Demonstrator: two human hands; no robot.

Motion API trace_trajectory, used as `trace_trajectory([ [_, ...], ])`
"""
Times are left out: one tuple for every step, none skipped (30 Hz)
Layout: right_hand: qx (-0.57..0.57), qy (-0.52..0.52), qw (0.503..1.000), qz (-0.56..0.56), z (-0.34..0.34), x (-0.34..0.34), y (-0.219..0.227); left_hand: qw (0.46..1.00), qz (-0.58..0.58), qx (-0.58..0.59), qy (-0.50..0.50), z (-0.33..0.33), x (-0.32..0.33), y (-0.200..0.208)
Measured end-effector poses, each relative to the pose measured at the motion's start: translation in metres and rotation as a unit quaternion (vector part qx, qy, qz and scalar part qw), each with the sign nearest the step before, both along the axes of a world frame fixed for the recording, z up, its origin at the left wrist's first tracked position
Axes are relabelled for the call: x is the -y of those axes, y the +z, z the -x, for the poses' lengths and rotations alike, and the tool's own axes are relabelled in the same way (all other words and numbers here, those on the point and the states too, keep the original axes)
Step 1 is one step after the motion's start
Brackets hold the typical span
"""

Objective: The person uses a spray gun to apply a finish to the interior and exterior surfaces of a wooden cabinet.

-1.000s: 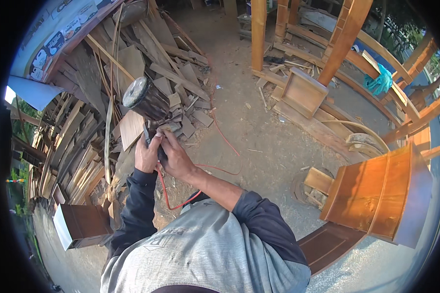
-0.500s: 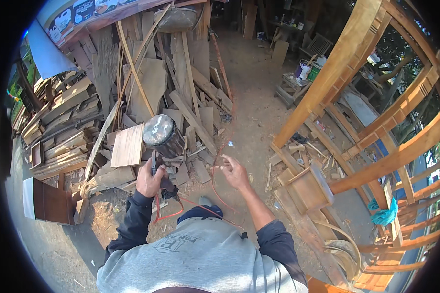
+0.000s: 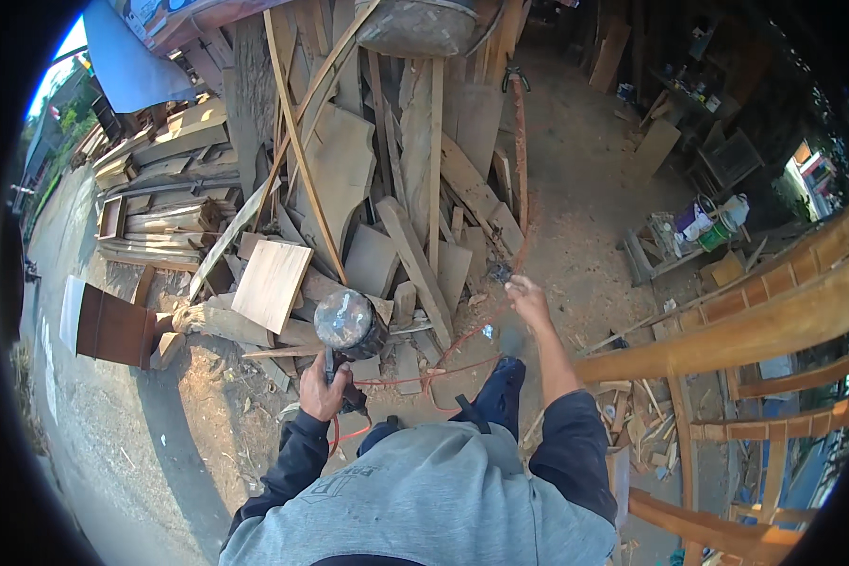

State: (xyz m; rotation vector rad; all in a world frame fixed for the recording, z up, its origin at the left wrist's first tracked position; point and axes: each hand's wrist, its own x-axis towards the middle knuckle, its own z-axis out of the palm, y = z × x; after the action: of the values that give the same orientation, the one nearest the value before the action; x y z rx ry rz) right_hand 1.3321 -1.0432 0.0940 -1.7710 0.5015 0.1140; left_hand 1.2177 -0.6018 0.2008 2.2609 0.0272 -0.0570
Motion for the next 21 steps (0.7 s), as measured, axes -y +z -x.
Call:
trace_trajectory([
  [0.042, 0.014, 0.999, 0.029, -0.062, 0.021, 0.007, 0.999, -0.005, -0.001, 0.047, -0.009, 0.012, -0.009],
  [0.065, 0.048, 0.994, 0.072, -0.122, 0.026, 0.023, 0.997, -0.02, -0.005, 0.068, -0.011, 0.02, -0.019],
  [0.114, 0.064, 0.983, 0.126, -0.184, 0.068, 0.03, 0.996, -0.025, 0.002, 0.088, -0.02, 0.041, -0.027],
  [0.111, 0.042, 0.988, 0.096, -0.239, 0.088, 0.037, 0.992, -0.062, -0.012, 0.108, -0.027, 0.059, -0.032],
  [0.108, -0.006, 0.991, 0.083, -0.296, 0.118, 0.038, 0.987, -0.077, -0.032, 0.135, -0.037, 0.083, -0.027],
  [0.132, -0.033, 0.985, 0.102, -0.364, 0.179, 0.036, 0.984, -0.076, -0.037, 0.154, -0.059, 0.108, -0.029],
  [0.197, -0.032, 0.97, 0.136, -0.428, 0.242, 0.047, 0.984, -0.064, -0.047, 0.158, -0.075, 0.129, -0.033],
  [0.198, -0.04, 0.959, 0.198, -0.476, 0.243, 0.035, 0.976, -0.077, -0.04, 0.2, -0.072, 0.144, -0.043],
  [0.145, -0.033, 0.928, 0.343, -0.524, 0.257, 0.039, 0.966, -0.076, -0.036, 0.244, -0.073, 0.167, -0.041],
  [0.171, -0.03, 0.925, 0.338, -0.57, 0.278, 0.044, 0.961, -0.069, -0.026, 0.267, -0.076, 0.188, -0.033],
  [0.205, -0.033, 0.92, 0.333, -0.616, 0.306, 0.062, 0.958, -0.059, -0.006, 0.28, -0.083, 0.206, -0.027],
  [0.184, -0.003, 0.927, 0.325, -0.641, 0.306, 0.049, 0.951, -0.053, -0.043, 0.3, -0.081, 0.224, -0.022],
  [0.144, 0.043, 0.938, 0.312, -0.657, 0.295, 0.033, 0.943, -0.062, -0.052, 0.322, -0.077, 0.242, -0.014],
  [0.113, 0.076, 0.943, 0.304, -0.67, 0.29, 0.029, 0.94, -0.067, -0.079, 0.325, -0.077, 0.255, -0.005],
  [0.092, 0.102, 0.946, 0.295, -0.68, 0.287, 0.027, 0.936, -0.071, -0.103, 0.328, -0.081, 0.269, 0.003],
  [0.076, 0.12, 0.946, 0.293, -0.691, 0.285, 0.032, 0.934, -0.073, -0.1, 0.336, -0.089, 0.284, 0.009],
  [0.066, 0.135, 0.946, 0.289, -0.698, 0.283, 0.036, 0.928, -0.072, -0.109, 0.348, -0.097, 0.297, 0.014],
  [0.054, 0.144, 0.947, 0.281, -0.703, 0.281, 0.04, 0.923, -0.072, -0.118, 0.359, -0.106, 0.308, 0.018],
  [0.051, 0.148, 0.949, 0.274, -0.709, 0.282, 0.047, 0.921, -0.071, -0.116, 0.364, -0.113, 0.318, 0.021],
  [0.049, 0.151, 0.951, 0.264, -0.712, 0.281, 0.051, 0.92, -0.07, -0.103, 0.372, -0.119, 0.327, 0.023],
  [0.05, 0.157, 0.952, 0.257, -0.715, 0.275, 0.052, 0.918, -0.071, -0.09, 0.38, -0.123, 0.331, 0.026],
])
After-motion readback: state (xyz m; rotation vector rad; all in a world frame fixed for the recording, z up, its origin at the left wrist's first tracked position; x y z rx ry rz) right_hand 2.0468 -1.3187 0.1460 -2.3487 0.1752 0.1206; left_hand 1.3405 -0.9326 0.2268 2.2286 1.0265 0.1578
